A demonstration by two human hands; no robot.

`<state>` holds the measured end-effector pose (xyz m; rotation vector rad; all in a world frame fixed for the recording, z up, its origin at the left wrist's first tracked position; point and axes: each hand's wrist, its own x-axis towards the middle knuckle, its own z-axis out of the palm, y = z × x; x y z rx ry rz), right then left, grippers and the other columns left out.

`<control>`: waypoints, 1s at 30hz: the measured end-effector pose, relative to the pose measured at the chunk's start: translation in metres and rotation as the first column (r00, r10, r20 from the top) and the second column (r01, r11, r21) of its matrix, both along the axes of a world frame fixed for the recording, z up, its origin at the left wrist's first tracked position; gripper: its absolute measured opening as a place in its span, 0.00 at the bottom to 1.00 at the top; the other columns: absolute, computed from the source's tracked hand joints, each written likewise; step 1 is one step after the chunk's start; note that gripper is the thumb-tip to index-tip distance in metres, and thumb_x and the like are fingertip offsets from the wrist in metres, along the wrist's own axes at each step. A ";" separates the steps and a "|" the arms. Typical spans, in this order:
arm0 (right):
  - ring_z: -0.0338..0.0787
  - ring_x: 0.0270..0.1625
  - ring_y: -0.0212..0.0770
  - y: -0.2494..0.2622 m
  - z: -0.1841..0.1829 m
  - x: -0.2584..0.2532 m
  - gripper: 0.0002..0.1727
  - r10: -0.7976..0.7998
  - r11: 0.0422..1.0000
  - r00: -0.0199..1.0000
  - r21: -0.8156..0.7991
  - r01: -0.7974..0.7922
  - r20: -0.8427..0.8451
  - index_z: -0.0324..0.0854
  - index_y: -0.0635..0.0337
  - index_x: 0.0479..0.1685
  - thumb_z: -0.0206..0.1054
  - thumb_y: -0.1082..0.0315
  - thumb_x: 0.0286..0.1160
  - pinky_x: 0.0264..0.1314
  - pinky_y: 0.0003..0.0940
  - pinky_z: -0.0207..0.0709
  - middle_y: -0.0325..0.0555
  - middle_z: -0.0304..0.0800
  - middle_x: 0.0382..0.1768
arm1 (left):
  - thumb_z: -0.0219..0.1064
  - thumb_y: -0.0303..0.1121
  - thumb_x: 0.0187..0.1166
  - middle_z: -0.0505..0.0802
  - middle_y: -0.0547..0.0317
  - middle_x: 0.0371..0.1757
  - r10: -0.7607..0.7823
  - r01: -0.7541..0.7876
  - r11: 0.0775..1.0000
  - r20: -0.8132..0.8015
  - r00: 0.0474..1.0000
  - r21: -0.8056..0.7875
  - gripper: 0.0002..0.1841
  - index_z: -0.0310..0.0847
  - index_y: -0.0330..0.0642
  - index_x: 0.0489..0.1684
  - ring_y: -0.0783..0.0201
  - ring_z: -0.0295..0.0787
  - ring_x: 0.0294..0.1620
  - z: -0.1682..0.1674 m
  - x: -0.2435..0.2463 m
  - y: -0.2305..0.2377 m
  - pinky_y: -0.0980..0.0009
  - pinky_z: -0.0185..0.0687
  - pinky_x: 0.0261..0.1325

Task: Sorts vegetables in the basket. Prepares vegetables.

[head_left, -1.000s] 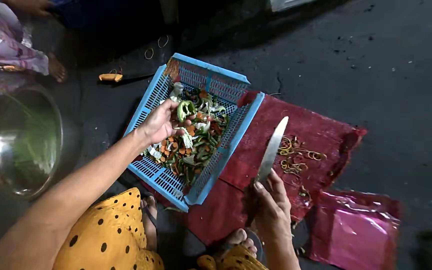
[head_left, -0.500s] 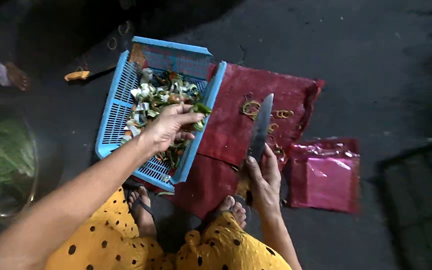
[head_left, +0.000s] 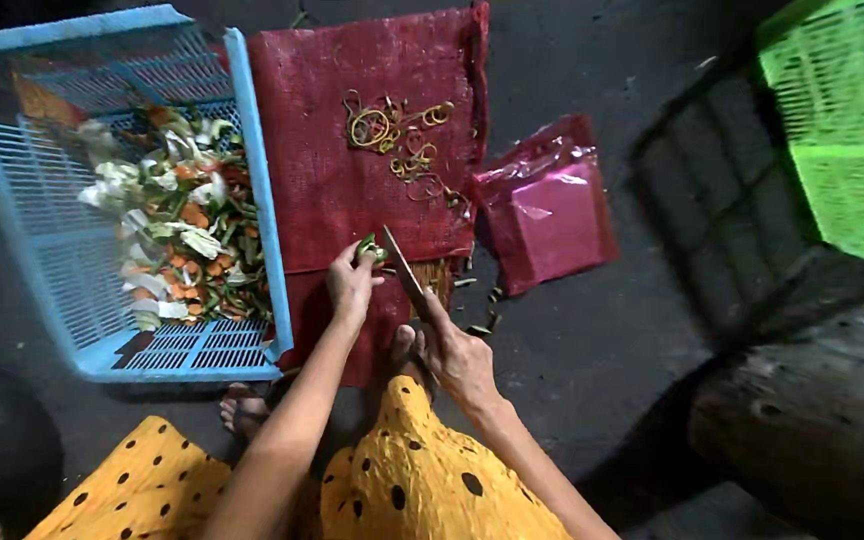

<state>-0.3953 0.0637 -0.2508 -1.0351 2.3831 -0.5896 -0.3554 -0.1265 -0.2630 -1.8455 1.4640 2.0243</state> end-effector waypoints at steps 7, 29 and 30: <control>0.90 0.23 0.59 -0.005 -0.011 -0.008 0.28 0.113 0.991 0.993 0.072 -0.110 -0.037 0.76 0.53 0.83 0.58 0.62 0.83 0.20 0.56 0.78 0.56 0.93 0.31 | 0.60 0.32 0.90 0.91 0.40 0.63 -0.072 0.075 0.995 0.050 0.996 -0.070 0.19 0.78 0.35 0.75 0.53 0.95 0.52 0.005 0.006 -0.018 0.55 0.92 0.55; 0.87 0.19 0.59 0.019 0.002 0.004 0.29 0.046 0.990 0.993 0.140 -0.031 -0.107 0.70 0.49 0.87 0.56 0.60 0.86 0.18 0.54 0.75 0.55 0.91 0.27 | 0.61 0.31 0.88 0.93 0.44 0.61 -0.361 0.431 0.866 0.277 0.890 -0.254 0.18 0.83 0.39 0.73 0.55 0.94 0.58 0.012 0.019 -0.025 0.56 0.88 0.65; 0.86 0.18 0.57 0.019 0.003 0.006 0.29 0.045 0.994 0.993 0.102 -0.034 -0.112 0.71 0.50 0.87 0.56 0.62 0.86 0.16 0.52 0.74 0.54 0.90 0.26 | 0.61 0.31 0.88 0.94 0.45 0.59 -0.350 0.413 0.878 0.263 0.899 -0.241 0.18 0.83 0.38 0.72 0.57 0.95 0.55 0.012 0.021 -0.026 0.57 0.90 0.63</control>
